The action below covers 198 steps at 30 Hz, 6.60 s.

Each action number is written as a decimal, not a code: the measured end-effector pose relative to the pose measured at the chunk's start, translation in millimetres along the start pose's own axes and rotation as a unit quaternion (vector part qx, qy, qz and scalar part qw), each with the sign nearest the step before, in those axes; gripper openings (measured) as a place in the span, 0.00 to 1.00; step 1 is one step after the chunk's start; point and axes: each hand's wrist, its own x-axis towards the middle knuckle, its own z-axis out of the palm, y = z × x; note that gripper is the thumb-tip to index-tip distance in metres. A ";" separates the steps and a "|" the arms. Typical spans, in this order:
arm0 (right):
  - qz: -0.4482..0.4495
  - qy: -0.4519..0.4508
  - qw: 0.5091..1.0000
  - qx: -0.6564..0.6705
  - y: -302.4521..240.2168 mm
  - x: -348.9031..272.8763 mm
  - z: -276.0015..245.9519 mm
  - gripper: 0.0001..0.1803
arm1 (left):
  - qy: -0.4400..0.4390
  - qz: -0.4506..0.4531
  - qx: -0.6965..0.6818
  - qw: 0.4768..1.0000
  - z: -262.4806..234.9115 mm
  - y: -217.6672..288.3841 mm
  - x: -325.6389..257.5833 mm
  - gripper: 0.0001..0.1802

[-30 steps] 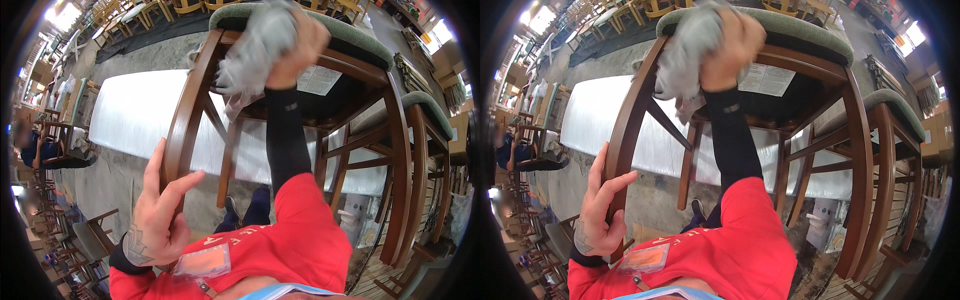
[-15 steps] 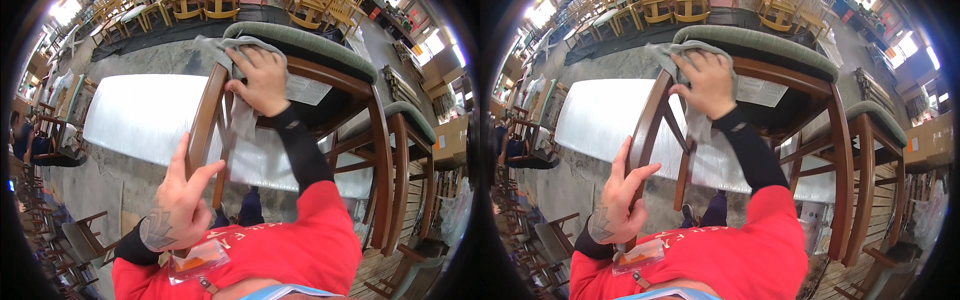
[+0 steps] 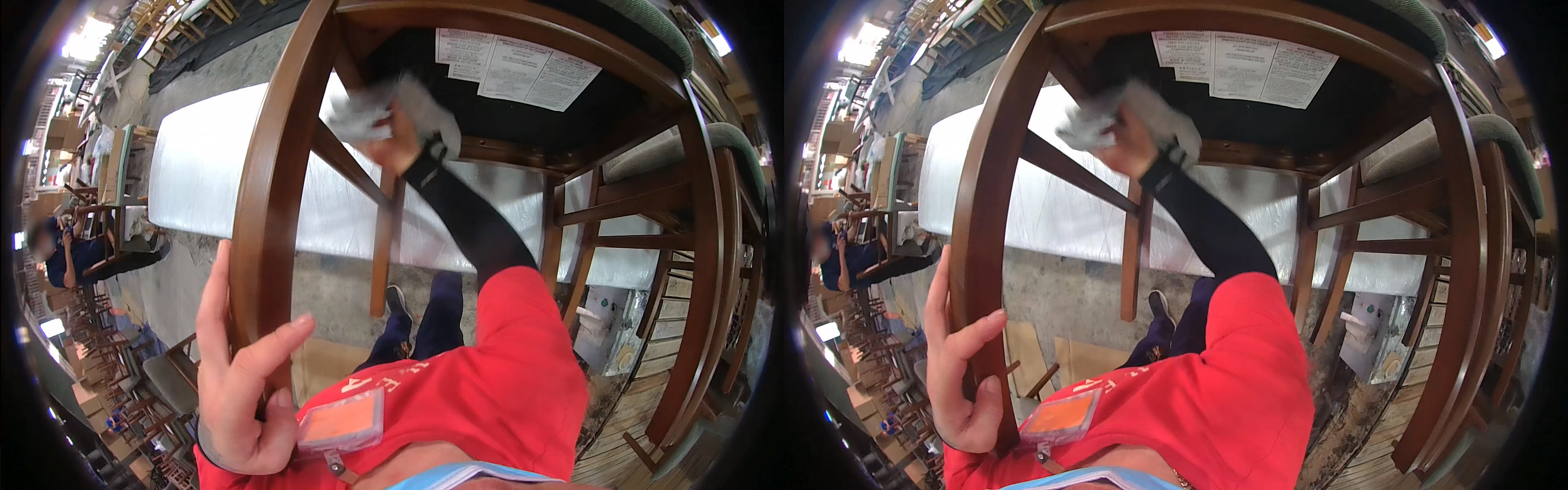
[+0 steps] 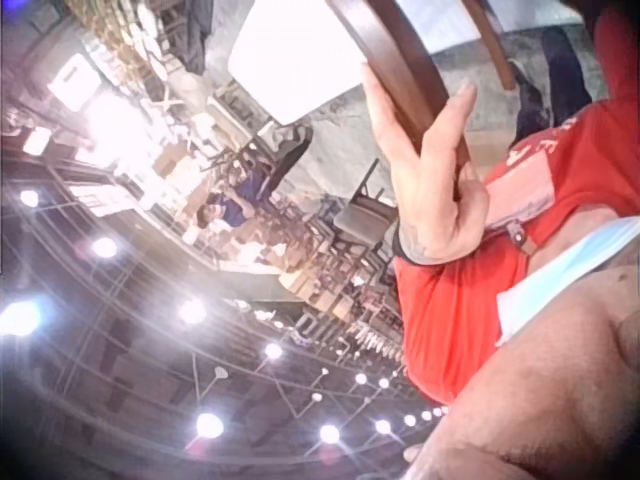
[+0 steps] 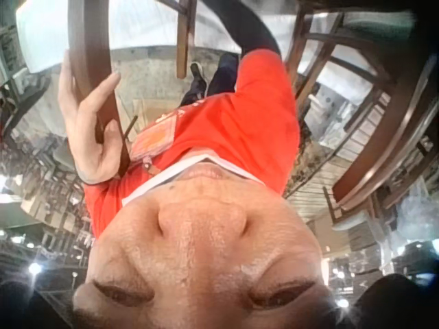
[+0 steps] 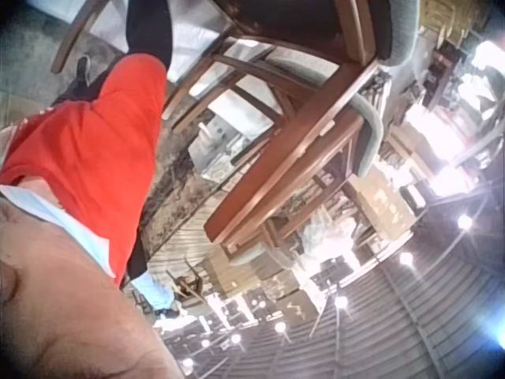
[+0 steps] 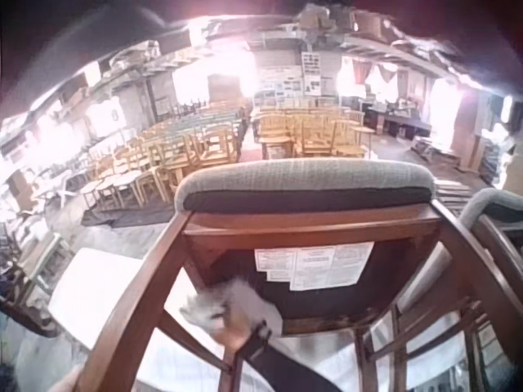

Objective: The person repeatedly lifts wooden chairs with upholstered seats, wipes the underside and legs with a cloth, and sets them down. The person handles multiple chairs one at a time, rotating them to access different surfaces.

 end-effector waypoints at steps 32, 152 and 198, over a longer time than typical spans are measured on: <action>0.227 0.092 0.872 -0.423 38.0 -140.8 -153.9 0.10 | 0.008 -0.075 -0.007 0.997 5.5 -4.3 -6.6 0.24; 0.516 0.401 0.689 -0.313 41.7 -157.6 -156.5 0.15 | -0.017 0.048 -0.104 0.993 11.6 -0.3 2.0 0.28; 0.255 0.259 0.928 -0.081 -45.9 -102.8 -53.1 0.07 | 0.095 -0.070 -0.024 0.993 15.0 -7.8 -12.8 0.26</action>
